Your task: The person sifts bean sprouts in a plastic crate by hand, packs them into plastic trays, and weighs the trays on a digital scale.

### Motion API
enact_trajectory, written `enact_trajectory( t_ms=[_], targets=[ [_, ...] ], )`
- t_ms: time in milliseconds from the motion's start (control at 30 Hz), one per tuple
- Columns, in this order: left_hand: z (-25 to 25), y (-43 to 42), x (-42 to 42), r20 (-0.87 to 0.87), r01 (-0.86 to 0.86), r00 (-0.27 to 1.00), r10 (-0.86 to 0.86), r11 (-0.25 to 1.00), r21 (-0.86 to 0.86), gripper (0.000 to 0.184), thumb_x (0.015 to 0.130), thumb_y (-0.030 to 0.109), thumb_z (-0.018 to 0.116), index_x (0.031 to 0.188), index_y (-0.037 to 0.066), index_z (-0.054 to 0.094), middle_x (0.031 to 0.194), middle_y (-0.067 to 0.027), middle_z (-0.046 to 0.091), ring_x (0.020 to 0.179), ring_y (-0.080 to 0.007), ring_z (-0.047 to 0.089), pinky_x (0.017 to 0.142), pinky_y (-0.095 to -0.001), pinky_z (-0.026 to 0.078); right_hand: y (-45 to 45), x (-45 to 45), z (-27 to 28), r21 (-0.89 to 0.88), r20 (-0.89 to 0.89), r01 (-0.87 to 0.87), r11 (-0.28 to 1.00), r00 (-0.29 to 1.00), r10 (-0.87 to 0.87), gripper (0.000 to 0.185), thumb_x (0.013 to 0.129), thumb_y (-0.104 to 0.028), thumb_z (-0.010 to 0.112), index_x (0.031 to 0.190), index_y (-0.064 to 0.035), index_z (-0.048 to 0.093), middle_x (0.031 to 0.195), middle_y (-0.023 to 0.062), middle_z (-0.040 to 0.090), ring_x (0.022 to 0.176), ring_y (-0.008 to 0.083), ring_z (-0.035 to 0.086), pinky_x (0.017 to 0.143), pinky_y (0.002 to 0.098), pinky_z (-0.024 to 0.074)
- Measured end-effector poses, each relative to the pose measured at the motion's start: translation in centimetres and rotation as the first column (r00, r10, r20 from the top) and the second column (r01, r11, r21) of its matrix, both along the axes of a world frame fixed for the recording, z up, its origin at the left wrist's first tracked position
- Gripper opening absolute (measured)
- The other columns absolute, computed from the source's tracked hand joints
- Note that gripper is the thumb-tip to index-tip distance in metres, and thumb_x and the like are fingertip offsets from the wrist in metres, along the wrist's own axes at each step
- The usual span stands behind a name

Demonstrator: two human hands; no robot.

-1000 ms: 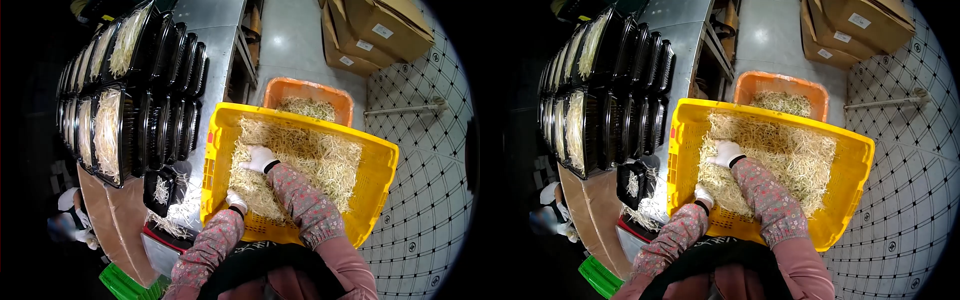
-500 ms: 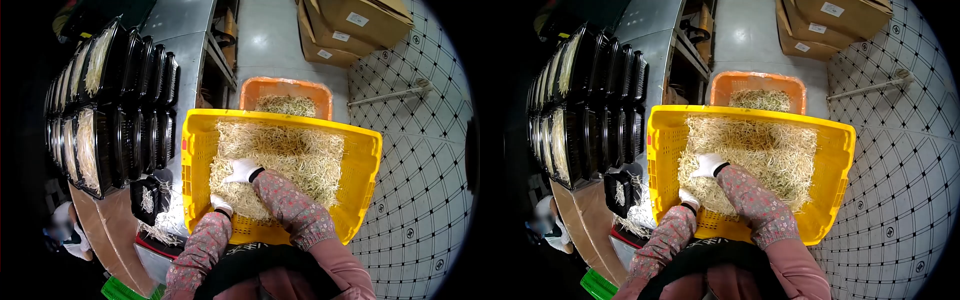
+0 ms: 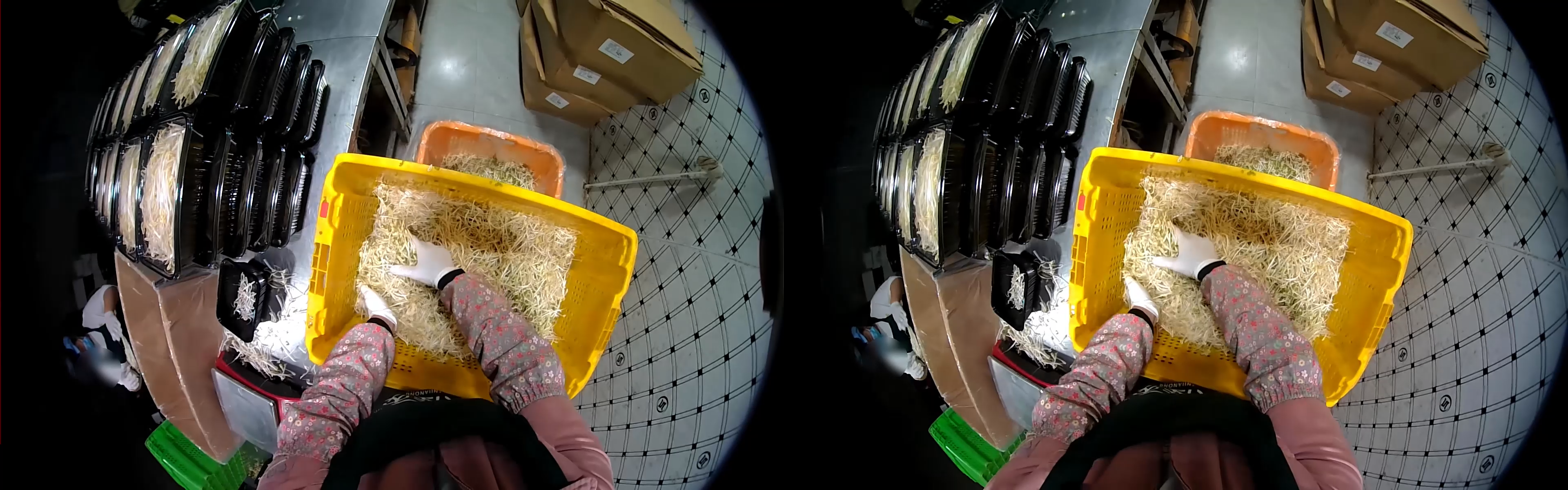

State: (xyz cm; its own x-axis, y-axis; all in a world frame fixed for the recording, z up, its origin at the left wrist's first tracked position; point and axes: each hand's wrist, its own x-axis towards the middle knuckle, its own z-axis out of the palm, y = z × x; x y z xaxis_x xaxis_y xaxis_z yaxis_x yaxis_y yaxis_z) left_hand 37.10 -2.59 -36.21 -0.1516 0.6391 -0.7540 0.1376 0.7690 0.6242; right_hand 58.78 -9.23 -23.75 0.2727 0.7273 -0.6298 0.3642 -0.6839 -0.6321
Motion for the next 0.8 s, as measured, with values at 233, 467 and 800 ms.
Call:
enact_trajectory(
  t_ms=[233, 467, 800],
  targets=[
    [2.2, 0.1, 0.9, 0.232, 0.173, 0.963, -0.138, 0.975, -0.139, 0.073, 0.1, 0.061, 0.036, 0.151, 0.009, 0.036, 0.151, -0.0112, 0.042, 0.133, -0.0296, 0.044, 0.112, -0.0444, 0.036, -2.0, 0.3, -1.3, 0.026, -0.091, 0.061, 0.998, 0.994, -0.059, 0.122, 0.069, -0.077, 0.064, 0.151, 0.0057, 0.027, 0.141, 0.0304, 0.048, 0.127, 0.0395, 0.052, 0.106, 0.0401, 0.0412],
    [7.2, 0.6, 4.3, 0.447, 0.073, 0.894, 0.029, 0.975, -0.208, 0.075, 0.098, 0.062, 0.04, 0.148, 0.005, 0.039, 0.145, -0.0117, 0.048, 0.129, -0.0253, 0.049, 0.108, -0.0391, 0.04, -1.0, -0.4, -1.4, 0.017, -0.19, 0.194, 0.981, 0.964, -0.187, 0.127, 0.067, -0.077, 0.069, 0.151, 0.0084, 0.024, 0.15, 0.031, 0.037, 0.137, 0.0376, 0.042, 0.112, 0.0377, 0.0358],
    [18.3, -3.2, 9.6, 0.577, 0.173, 0.76, -0.299, 0.949, 0.263, 0.06, 0.102, 0.05, 0.042, 0.143, 0.007, 0.045, 0.14, -0.0068, 0.054, 0.125, -0.0215, 0.052, 0.108, -0.0373, 0.039, -8.3, -3.1, 6.9, 0.699, -0.129, 0.508, 0.504, 0.782, -0.61, 0.083, 0.068, -0.046, 0.085, 0.133, -0.0046, 0.054, 0.113, 0.0117, 0.067, 0.099, 0.0264, 0.066, 0.092, 0.0395, 0.0522]
  ],
)
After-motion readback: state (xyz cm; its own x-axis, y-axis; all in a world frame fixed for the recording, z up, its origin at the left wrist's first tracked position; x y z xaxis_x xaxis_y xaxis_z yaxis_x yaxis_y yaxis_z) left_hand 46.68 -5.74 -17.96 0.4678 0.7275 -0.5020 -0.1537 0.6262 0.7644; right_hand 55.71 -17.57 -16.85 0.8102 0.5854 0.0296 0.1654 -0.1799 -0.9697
